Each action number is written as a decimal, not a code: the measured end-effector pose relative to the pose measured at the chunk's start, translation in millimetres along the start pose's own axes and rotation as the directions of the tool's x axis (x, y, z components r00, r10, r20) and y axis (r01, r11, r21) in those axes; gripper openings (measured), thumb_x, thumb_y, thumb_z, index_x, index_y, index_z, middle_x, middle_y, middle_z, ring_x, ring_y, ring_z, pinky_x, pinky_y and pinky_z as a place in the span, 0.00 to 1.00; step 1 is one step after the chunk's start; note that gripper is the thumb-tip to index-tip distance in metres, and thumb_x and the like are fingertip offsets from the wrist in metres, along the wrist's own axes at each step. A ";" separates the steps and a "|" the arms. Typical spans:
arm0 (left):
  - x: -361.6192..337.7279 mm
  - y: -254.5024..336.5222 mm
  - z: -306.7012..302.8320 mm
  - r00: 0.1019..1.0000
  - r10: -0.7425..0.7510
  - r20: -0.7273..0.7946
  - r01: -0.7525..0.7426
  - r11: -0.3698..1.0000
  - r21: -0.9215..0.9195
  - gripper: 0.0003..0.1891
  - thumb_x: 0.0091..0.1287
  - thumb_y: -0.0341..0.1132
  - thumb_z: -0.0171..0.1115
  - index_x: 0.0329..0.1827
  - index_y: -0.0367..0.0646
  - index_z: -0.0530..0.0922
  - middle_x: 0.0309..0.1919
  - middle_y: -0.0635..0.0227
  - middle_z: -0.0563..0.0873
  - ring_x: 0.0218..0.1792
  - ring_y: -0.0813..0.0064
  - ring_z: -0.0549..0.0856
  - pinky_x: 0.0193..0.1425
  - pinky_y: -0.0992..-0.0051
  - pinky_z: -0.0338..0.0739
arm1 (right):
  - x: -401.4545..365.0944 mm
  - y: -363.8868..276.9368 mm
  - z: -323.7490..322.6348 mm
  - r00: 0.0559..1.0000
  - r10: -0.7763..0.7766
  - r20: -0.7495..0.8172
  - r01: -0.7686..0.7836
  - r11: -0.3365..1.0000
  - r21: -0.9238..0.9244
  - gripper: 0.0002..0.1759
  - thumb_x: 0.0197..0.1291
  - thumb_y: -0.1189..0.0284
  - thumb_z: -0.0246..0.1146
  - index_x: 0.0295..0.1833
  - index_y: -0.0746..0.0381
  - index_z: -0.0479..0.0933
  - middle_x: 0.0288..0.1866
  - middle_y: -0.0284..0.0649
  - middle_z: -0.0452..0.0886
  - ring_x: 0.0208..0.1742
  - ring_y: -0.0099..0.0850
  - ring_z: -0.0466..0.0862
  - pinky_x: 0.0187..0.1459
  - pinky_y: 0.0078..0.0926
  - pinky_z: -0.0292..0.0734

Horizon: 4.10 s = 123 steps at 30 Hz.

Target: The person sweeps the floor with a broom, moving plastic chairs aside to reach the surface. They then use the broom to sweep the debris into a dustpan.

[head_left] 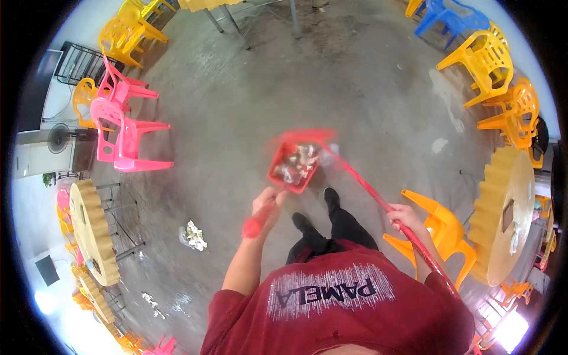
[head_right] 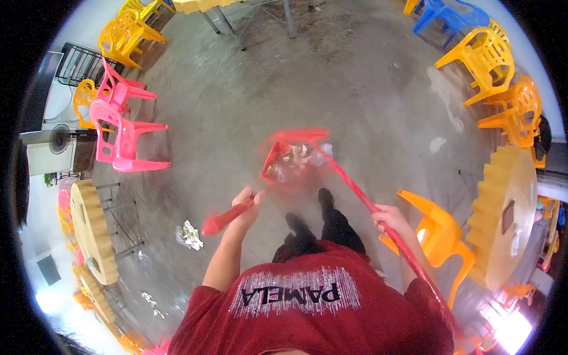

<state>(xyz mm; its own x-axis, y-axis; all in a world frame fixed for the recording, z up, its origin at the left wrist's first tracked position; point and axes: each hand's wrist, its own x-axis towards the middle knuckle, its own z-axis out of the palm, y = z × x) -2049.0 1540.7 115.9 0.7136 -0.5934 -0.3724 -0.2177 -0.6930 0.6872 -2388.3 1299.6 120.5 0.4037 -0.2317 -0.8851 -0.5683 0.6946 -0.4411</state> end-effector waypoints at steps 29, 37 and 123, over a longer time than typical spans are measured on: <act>-32.1 -9.0 11.6 0.999 0.026 0.019 -0.026 1.000 -0.012 0.16 0.63 0.45 0.66 0.30 0.40 0.77 0.29 0.54 0.84 0.32 0.56 0.83 0.41 0.63 0.77 | 10.1 106.7 2.1 0.974 0.059 0.220 -0.171 0.827 0.536 0.24 0.64 0.72 0.55 0.66 0.54 0.66 0.28 0.30 0.73 0.14 0.17 0.65 0.13 0.16 0.58; -47.8 -23.3 7.8 0.997 -0.030 -0.074 0.030 1.000 0.002 0.15 0.63 0.44 0.65 0.32 0.39 0.78 0.30 0.55 0.84 0.33 0.60 0.84 0.41 0.64 0.77 | 96.8 -11.0 21.4 0.992 -0.112 0.052 0.121 0.973 -0.198 0.25 0.58 0.74 0.59 0.63 0.62 0.72 0.23 0.30 0.75 0.16 0.16 0.72 0.14 0.16 0.65; -139.0 -120.6 -25.5 0.905 -0.257 -0.339 0.138 0.931 -0.339 0.11 0.61 0.37 0.71 0.35 0.40 0.80 0.32 0.63 0.86 0.33 0.75 0.83 0.42 0.74 0.78 | 20.1 67.0 100.4 0.866 0.246 0.435 -0.320 0.942 0.104 0.32 0.61 0.75 0.57 0.72 0.64 0.61 0.26 0.35 0.76 0.14 0.17 0.70 0.12 0.15 0.61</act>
<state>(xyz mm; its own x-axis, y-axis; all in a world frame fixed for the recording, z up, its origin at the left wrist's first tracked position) -2104.9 1717.3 100.7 0.9274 -0.2200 -0.3026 0.1216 -0.5877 0.7999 -2346.3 1409.9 88.1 0.5217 0.2667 -0.8104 -0.5898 0.7990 -0.1168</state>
